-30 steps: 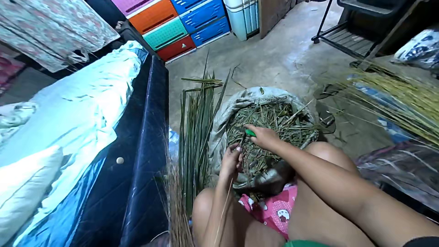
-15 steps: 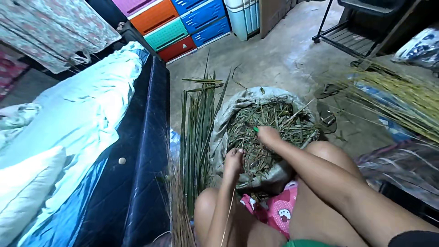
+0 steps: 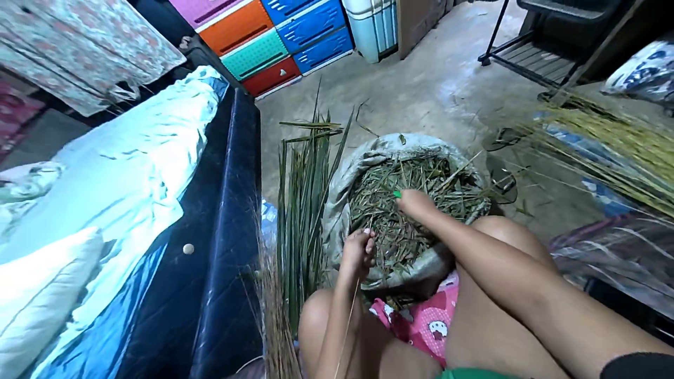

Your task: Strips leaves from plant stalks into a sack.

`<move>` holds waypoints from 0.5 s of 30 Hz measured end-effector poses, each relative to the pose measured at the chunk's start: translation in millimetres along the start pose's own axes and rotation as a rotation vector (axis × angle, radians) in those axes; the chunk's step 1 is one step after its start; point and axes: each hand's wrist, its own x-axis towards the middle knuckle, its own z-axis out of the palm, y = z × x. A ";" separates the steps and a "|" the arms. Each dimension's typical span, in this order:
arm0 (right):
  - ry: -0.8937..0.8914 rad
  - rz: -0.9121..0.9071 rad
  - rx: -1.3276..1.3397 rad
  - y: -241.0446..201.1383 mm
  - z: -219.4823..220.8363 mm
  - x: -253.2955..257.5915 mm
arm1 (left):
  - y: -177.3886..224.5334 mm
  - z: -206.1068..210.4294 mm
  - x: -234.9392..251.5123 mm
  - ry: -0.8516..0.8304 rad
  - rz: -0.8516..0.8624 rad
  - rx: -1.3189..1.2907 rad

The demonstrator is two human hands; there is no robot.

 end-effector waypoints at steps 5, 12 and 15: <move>-0.143 -0.222 0.001 -15.0 10.8 -41.7 | -0.5 -7.8 2.6 -0.049 -0.019 -0.089; -0.141 -0.237 -0.149 -22.1 21.7 -40.0 | 2.8 -6.5 15.3 -0.078 -0.072 -0.274; -0.043 -0.107 -0.094 -11.2 14.9 -23.4 | 3.6 -6.7 10.7 -0.130 -0.109 -0.328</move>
